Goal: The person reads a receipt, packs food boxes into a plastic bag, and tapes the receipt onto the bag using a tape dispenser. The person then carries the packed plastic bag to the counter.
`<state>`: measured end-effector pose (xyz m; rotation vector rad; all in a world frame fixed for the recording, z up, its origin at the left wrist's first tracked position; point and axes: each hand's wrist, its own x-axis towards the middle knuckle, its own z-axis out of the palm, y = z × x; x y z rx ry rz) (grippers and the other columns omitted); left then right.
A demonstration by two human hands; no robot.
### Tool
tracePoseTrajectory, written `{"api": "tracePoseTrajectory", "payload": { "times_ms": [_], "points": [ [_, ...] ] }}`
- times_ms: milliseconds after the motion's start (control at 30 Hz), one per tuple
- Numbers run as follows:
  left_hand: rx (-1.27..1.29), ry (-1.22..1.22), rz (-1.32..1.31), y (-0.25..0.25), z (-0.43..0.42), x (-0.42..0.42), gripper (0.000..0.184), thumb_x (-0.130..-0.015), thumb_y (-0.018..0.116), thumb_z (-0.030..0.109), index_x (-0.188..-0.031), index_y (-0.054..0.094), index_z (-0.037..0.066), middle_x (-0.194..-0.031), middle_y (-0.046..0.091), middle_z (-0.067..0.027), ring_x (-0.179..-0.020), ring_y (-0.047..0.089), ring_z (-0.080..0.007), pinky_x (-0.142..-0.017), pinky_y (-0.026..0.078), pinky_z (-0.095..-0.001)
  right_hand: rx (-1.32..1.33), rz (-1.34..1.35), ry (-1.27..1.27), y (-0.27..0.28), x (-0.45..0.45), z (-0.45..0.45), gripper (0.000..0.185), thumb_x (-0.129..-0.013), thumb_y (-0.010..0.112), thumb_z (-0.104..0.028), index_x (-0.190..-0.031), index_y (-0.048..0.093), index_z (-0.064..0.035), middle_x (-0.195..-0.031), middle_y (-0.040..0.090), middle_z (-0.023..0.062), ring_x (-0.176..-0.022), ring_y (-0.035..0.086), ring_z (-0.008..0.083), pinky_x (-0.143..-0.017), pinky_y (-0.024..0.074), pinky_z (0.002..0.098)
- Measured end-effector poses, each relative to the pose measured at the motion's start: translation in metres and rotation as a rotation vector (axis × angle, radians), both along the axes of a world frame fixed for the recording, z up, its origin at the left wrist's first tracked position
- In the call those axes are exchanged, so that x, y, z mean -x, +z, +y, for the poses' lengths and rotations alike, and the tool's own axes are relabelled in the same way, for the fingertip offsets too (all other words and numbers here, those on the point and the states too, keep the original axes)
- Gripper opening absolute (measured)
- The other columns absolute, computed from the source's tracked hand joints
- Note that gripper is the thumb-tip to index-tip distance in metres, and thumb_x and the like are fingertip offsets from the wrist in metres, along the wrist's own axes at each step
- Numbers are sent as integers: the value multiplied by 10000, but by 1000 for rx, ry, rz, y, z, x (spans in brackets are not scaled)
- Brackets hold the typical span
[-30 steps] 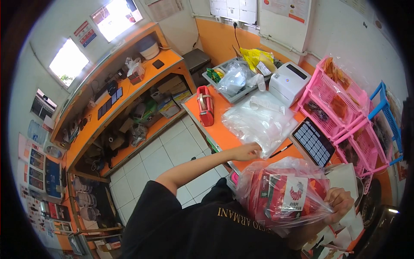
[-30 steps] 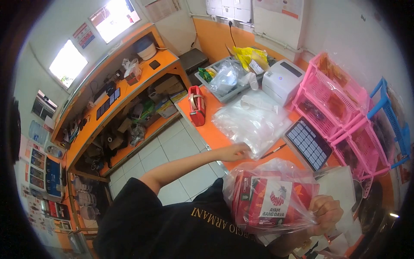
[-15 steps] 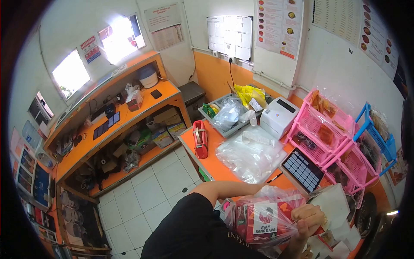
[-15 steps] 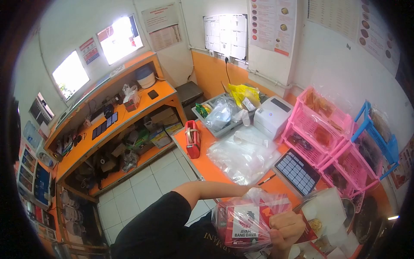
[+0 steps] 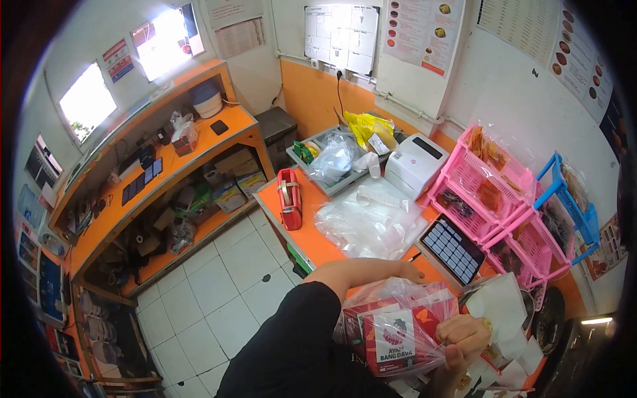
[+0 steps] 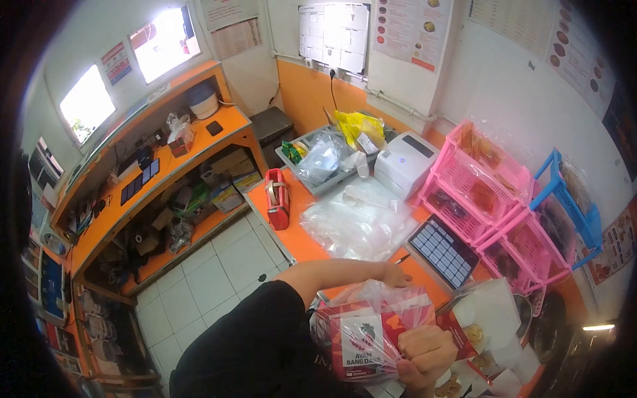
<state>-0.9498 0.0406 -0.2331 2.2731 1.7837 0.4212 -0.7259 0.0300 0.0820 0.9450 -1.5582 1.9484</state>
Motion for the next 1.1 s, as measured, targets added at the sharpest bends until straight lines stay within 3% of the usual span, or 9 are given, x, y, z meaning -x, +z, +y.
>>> {"api": "tracePoseTrajectory", "payload": {
  "times_ms": [100, 200, 467, 733, 800, 833, 933, 1000, 1100],
  "points": [
    [115, -56, 292, 22, -5, -3, 297, -912, 366, 264, -1123, 436, 68, -869, 597, -191, -730, 616, -373, -651, 481, -481, -12, 9, 20, 1, 3, -4, 442, -722, 586, 42, -431, 266, -46, -405, 262, 2, -303, 215, 140, -332, 167, 291],
    [249, 251, 64, 31, -1, -11, 278, -913, 373, 264, -1091, 451, 65, -883, 602, -174, -678, 619, -363, -603, 492, -457, -1, 9, 77, 0, 6, -8, 434, -710, 590, 54, -431, 273, -46, -407, 274, 4, -304, 224, 144, -334, 166, 293],
    [-257, 131, 24, 32, 30, -14, 185, -856, 517, 234, -914, 595, 76, -829, 603, -119, -800, 610, -310, -677, 477, -449, -10, -2, 165, -3, 5, -14, 424, -691, 596, 69, -440, 275, -49, -407, 293, 10, -298, 239, 149, -335, 164, 295],
    [-34, 61, -680, 105, 26, 8, 277, -710, 630, 142, -969, 670, 54, -907, 678, -117, -846, 631, -246, -752, 492, -361, -46, -145, -720, -17, 14, 23, 390, -807, 569, -17, -479, 361, -48, -451, 366, 4, -431, 338, 78, -440, 265, 233],
    [-185, -131, -507, 86, 34, 49, 375, -706, 661, 157, -1067, 649, 58, -1001, 669, -99, -878, 623, -201, -769, 501, -345, 42, -266, -774, -18, 18, 42, 413, -856, 563, -54, -478, 396, -71, -471, 372, -28, -440, 285, 49, -436, 238, 246],
    [237, 168, -809, 134, -3, 43, 426, -739, 667, 187, -1144, 609, 72, -1069, 639, -78, -875, 613, -186, -761, 507, -344, 72, -305, -798, -15, 19, 45, 417, -856, 577, -67, -478, 401, -72, -477, 376, -30, -446, 286, 42, -436, 238, 242],
    [-173, 476, -1218, 181, -87, 45, 276, -876, 555, 250, -1077, 599, 66, -984, 630, -49, -877, 602, -149, -751, 502, -295, 196, -374, -818, -6, 18, 39, 401, -846, 629, -98, -488, 454, -53, -495, 399, -33, -467, 318, 30, -448, 243, 228],
    [-171, 891, -999, 193, -151, 20, 229, -917, 454, 243, -959, 579, 55, -860, 598, -31, -840, 580, -121, -767, 478, -283, 179, -393, -874, -3, 21, 33, 381, -841, 636, -99, -497, 481, -44, -494, 404, -34, -473, 332, 33, -454, 245, 225],
    [173, 914, -1026, 95, -248, -29, 267, -908, 449, 303, -932, 571, 67, -749, 571, -3, -716, 570, -116, -648, 473, -269, 163, -401, -917, -4, 22, 29, 343, -835, 644, -103, -520, 531, -29, -493, 417, -33, -479, 351, 39, -467, 250, 222]
  ]
}}
